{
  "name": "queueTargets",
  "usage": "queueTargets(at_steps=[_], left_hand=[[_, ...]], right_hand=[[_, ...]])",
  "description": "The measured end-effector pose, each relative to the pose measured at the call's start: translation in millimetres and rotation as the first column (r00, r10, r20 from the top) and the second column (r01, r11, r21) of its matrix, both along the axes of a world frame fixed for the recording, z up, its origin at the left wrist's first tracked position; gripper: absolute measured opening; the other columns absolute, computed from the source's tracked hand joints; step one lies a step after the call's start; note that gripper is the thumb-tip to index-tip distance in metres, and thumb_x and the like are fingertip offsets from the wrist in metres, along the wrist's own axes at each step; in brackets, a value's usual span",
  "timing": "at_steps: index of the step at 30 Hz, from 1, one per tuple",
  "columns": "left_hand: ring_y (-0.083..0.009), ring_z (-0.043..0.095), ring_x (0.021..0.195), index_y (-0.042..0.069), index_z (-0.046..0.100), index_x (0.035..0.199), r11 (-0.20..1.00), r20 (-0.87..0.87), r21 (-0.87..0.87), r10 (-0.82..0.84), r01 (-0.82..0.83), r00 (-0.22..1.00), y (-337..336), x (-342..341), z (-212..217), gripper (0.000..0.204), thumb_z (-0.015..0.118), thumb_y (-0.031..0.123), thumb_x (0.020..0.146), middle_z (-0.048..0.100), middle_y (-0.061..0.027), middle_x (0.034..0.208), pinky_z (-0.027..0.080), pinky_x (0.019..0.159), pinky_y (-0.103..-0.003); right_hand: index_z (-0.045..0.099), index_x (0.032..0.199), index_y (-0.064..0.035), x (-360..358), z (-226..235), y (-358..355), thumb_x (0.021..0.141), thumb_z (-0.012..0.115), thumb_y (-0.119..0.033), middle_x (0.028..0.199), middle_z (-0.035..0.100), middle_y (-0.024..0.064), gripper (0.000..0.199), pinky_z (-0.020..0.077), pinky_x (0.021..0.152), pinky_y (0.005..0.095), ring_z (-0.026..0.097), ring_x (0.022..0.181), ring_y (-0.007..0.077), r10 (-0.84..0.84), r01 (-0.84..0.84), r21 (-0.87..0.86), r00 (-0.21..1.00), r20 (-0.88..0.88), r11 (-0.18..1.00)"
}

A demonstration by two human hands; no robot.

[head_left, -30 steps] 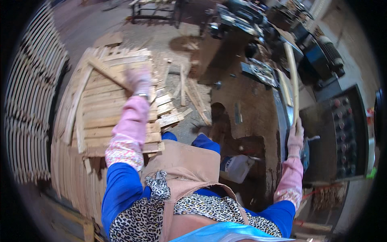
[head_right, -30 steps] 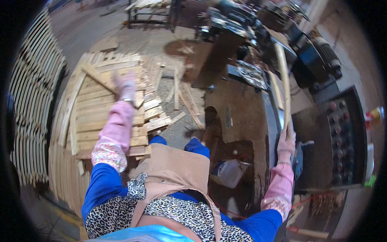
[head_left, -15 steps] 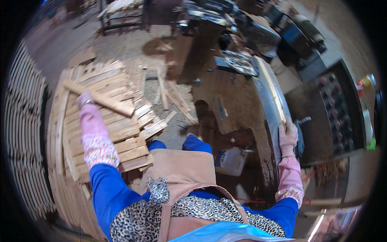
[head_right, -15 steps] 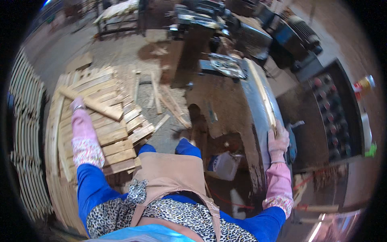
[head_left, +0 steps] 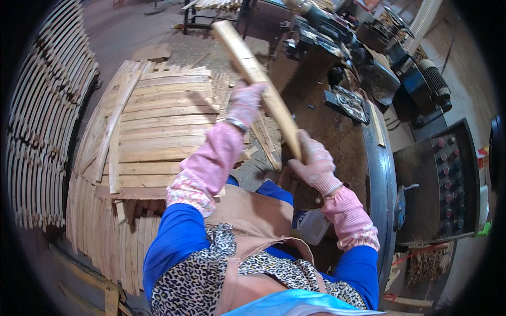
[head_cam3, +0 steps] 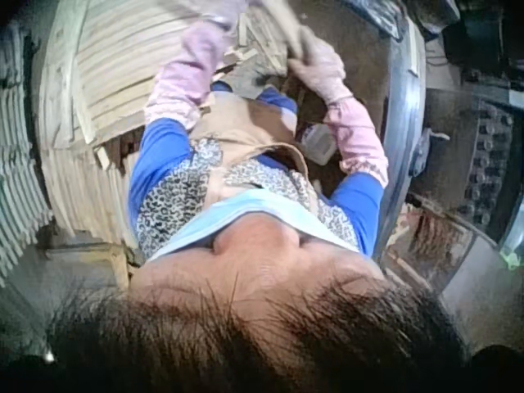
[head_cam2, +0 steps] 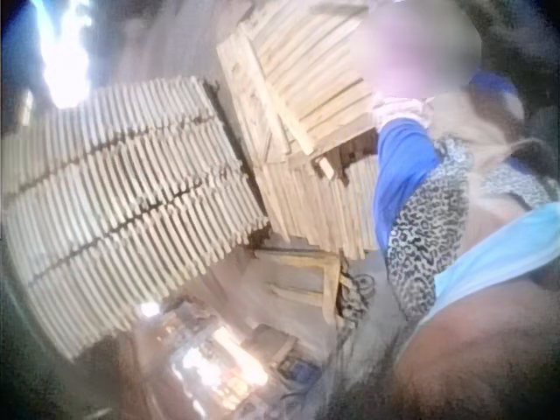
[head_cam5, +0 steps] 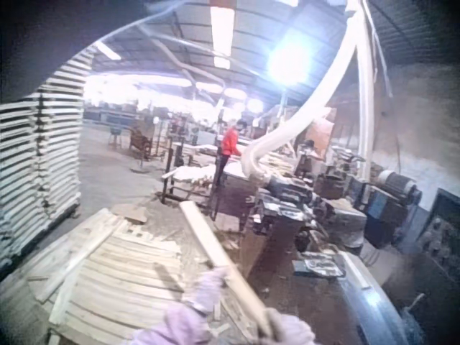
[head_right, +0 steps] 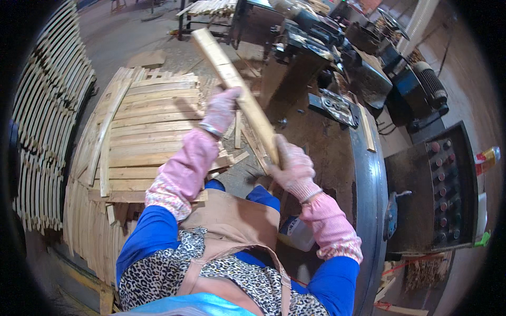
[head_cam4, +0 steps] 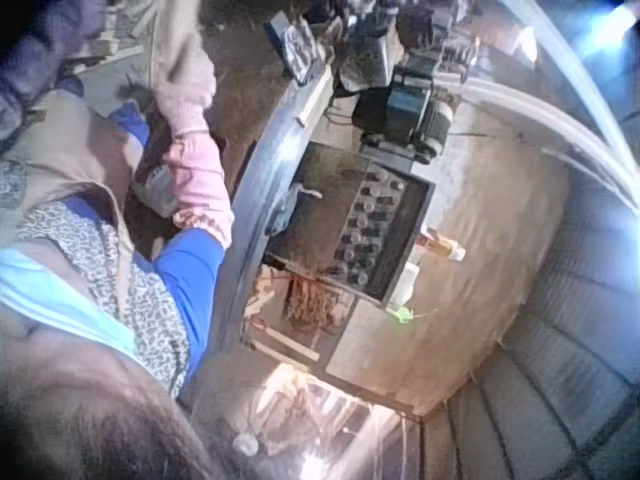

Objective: The person shapes long wood strips by hand-feeding them through a stationary woodworking planer. The person picks up strips from a pile on the floor, passes them across the planer blades, and places the processed pieces onto a separate stack.

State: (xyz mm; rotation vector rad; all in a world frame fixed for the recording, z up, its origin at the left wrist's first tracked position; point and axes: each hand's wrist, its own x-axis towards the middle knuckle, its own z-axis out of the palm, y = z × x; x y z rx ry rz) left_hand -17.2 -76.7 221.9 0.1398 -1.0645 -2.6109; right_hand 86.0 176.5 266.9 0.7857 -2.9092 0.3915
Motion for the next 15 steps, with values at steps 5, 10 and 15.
queueTargets(at_steps=[5,10,15], left_hand=[[-0.0253,0.066,0.092,-0.005,0.053,0.13,0.576,-0.037,-0.817,-0.006,-0.027,0.999,-23,-7,19,0.074,0.081,0.042,0.081,0.066,-0.0136,0.102,0.054,0.089,-0.039],[-0.035,0.04,0.144,0.003,0.042,0.152,-0.152,0.021,-0.973,0.693,0.174,0.721,-296,31,-105,0.087,0.074,0.047,0.084,0.042,-0.0229,0.155,0.034,0.119,-0.043],[-0.0399,0.051,0.135,0.009,0.047,0.15,-0.148,0.08,-0.802,0.934,0.579,0.349,-412,210,-115,0.083,0.067,0.054,0.083,0.055,-0.0218,0.145,0.041,0.113,-0.046]], right_hand=[[0.046,0.152,-0.0078,61,8,108,0.087,0.068,-0.004,0.135,0.056,0.0173,0.069,0.0433,0.108,0.0388,0.055,0.124,0.0315,-0.25,0.181,-0.357,0.956,-0.156,0.916],[0.043,0.155,-0.0079,188,37,238,0.089,0.064,0.003,0.133,0.054,0.0135,0.07,0.0392,0.112,0.037,0.053,0.124,0.0295,-0.561,0.503,-0.338,0.822,-0.095,0.795],[0.044,0.154,-0.0155,273,11,325,0.091,0.067,-0.014,0.119,0.059,0.014,0.066,0.0444,0.103,0.0415,0.056,0.114,0.0333,-0.742,0.746,-0.074,0.637,-0.211,0.662]])
